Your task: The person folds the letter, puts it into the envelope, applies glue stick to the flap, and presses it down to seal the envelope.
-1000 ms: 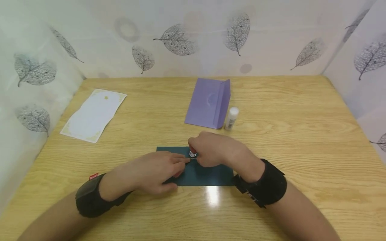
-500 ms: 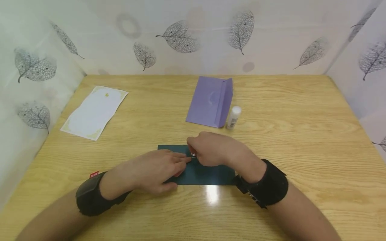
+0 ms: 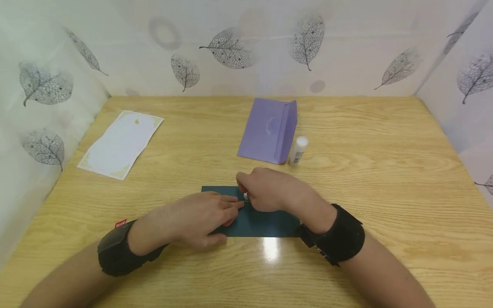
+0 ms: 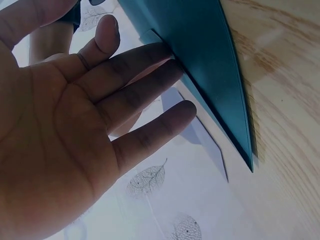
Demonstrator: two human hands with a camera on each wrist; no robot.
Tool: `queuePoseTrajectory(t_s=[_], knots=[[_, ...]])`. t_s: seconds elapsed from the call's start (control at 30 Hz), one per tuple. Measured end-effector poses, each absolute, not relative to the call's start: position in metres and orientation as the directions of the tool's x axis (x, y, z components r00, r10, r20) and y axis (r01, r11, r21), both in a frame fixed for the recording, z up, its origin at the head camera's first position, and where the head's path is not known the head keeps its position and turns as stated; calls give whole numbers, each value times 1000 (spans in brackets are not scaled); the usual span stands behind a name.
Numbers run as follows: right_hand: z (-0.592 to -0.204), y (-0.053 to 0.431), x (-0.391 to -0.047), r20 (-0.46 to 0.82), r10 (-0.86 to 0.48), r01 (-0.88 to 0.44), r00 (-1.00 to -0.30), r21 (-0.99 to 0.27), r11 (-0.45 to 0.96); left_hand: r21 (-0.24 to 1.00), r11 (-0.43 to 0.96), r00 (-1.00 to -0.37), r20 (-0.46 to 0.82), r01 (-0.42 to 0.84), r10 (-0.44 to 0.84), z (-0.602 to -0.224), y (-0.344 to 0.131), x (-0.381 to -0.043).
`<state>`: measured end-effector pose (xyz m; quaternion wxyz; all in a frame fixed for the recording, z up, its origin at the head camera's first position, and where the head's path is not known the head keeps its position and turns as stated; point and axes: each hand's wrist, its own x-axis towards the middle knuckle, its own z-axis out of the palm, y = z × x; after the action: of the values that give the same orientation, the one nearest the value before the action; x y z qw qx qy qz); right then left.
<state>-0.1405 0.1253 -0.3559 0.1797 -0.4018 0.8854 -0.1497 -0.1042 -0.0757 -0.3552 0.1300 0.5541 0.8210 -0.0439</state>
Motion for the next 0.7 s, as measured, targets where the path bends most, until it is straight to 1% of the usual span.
queuePoseTrajectory(t_s=[0.23, 0.47, 0.57, 0.7], knots=[[-352, 130, -143, -237, -735, -645, -636, -360, 674, 81, 399, -364, -277, 913, 889, -355, -76, -104], [-357, 126, -142, -153, -803, -687, -576, -442, 576, 94, 400, -363, -275, 912, 890, -356, -76, -104], [-356, 126, -142, -185, -776, -661, -602, -429, 615, 87, 399, -364, -272, 913, 891, -356, -76, -104], [-353, 130, -144, -267, -698, -606, -664, -354, 712, 87, 409, -370, -289, 908, 883, -356, -77, -104]])
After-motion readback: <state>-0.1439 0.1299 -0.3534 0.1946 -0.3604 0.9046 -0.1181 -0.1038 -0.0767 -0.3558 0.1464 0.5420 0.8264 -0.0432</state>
